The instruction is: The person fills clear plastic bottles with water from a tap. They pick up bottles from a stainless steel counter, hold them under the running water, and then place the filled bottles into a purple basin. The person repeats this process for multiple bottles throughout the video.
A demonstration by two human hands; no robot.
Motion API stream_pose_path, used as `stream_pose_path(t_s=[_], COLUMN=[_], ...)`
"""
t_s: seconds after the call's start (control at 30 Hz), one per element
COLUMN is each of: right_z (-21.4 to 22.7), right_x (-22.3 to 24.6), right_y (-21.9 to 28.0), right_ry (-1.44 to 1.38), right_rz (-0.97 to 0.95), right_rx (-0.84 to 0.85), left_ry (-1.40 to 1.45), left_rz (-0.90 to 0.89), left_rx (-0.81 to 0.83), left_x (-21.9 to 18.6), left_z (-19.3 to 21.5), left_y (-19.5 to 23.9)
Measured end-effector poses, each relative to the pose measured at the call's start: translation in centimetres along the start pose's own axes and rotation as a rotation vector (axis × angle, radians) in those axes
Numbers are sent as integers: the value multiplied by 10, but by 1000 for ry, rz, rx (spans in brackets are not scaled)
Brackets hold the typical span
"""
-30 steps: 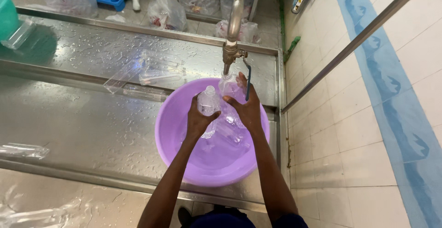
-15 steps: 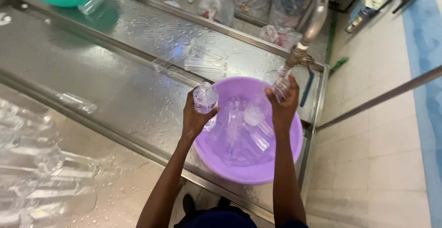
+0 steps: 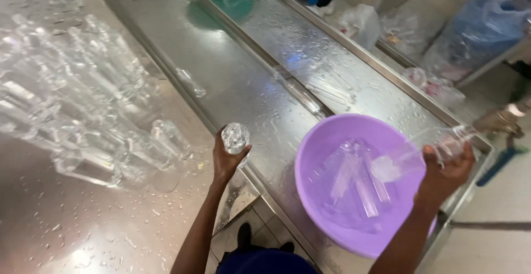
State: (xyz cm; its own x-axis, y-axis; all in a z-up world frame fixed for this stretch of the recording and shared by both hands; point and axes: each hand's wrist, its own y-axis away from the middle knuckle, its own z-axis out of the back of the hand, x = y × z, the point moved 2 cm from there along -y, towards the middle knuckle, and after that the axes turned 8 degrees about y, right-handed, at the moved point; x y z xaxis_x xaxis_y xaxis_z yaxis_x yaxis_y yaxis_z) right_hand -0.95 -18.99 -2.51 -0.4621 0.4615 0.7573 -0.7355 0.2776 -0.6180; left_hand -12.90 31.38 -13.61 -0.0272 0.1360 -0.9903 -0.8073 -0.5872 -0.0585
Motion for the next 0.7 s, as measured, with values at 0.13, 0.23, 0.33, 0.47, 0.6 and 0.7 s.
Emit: stream_pose_path(t_s=[0.13,0.23,0.33,0.47,0.6,0.7], right_z=[4,-2,7,32,13,16], right_x=[-9,-11,-18,-74,-15,-38], right_y=[-7,-9,-4,-1,-1,-1], right_ry=[22,45,408,1148,757,322], right_rz=[153,257,43,181,-323,-29], right_rx=[4,-10,44,351,203,-9], left_ry=[-17,-37,-118,-212,-173,-95], left_rz=[79,56,64,151,11,-100], left_rx=[-242,-430,-589,-780,-847,-845], left_x=[38,63,82,98,96,92], left_z=[67,116,162,217,241,243], left_y=[29,56,75,82,68,46])
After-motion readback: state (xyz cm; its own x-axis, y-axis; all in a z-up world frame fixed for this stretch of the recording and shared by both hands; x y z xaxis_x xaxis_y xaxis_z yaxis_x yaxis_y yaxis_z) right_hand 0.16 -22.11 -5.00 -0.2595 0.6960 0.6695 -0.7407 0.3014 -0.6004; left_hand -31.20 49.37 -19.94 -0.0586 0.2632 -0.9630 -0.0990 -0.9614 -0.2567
